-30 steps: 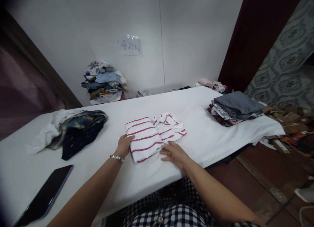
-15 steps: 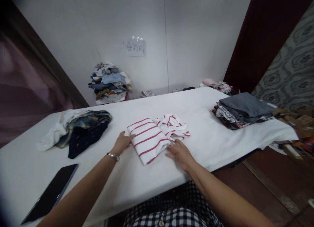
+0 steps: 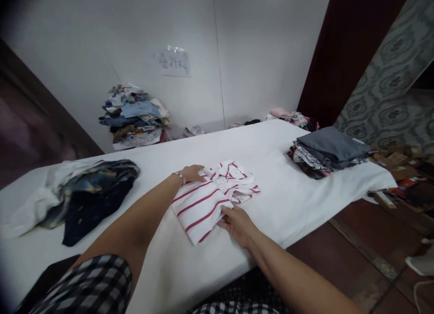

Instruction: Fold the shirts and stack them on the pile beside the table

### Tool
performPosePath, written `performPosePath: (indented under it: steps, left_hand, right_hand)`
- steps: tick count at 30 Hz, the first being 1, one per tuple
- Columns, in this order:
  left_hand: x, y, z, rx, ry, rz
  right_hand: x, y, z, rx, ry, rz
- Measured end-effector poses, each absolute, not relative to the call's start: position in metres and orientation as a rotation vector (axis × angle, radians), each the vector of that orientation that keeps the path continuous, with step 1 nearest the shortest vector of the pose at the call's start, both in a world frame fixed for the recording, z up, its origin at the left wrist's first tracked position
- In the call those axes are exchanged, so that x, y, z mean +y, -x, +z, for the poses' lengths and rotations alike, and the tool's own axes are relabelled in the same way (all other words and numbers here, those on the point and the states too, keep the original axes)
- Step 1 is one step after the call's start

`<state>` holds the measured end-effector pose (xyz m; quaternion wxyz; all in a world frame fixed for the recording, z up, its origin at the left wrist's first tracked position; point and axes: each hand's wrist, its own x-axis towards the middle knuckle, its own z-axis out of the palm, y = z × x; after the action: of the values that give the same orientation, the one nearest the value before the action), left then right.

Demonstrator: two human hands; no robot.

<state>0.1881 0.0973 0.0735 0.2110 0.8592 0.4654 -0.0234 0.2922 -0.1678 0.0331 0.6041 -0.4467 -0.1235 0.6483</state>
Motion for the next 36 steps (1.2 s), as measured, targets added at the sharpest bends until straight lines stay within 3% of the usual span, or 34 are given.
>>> performPosePath:
  steps: [9,20,24,29,32,36]
  left_hand:
    - [0.122,-0.184,0.083,1.159,-2.308,-0.151]
    - [0.094,-0.104,0.193,0.851,-1.981,0.925]
    - [0.027,-0.076,0.142,0.876,-2.239,0.956]
    - [-0.042,-0.049,0.048,0.801,-2.313,0.571]
    - [-0.057,-0.04,0.035,0.905,-2.137,0.476]
    - [-0.054,-0.044,0.049,1.14,-1.741,0.478]
  right_hand:
    - [-0.141,-0.297,0.028,-0.437,1.218,1.294]
    - [-0.072,-0.377,0.145,-0.979,1.238,0.7]
    - [-0.102,-0.38,0.104,-1.184,1.364,0.621]
    - [-0.163,-0.367,0.026,-1.593,1.436,0.727]
    - [-0.18,-0.363,0.014,-1.643,1.381,0.764]
    - [-0.173,-0.371,0.023,-1.254,1.433,1.065]
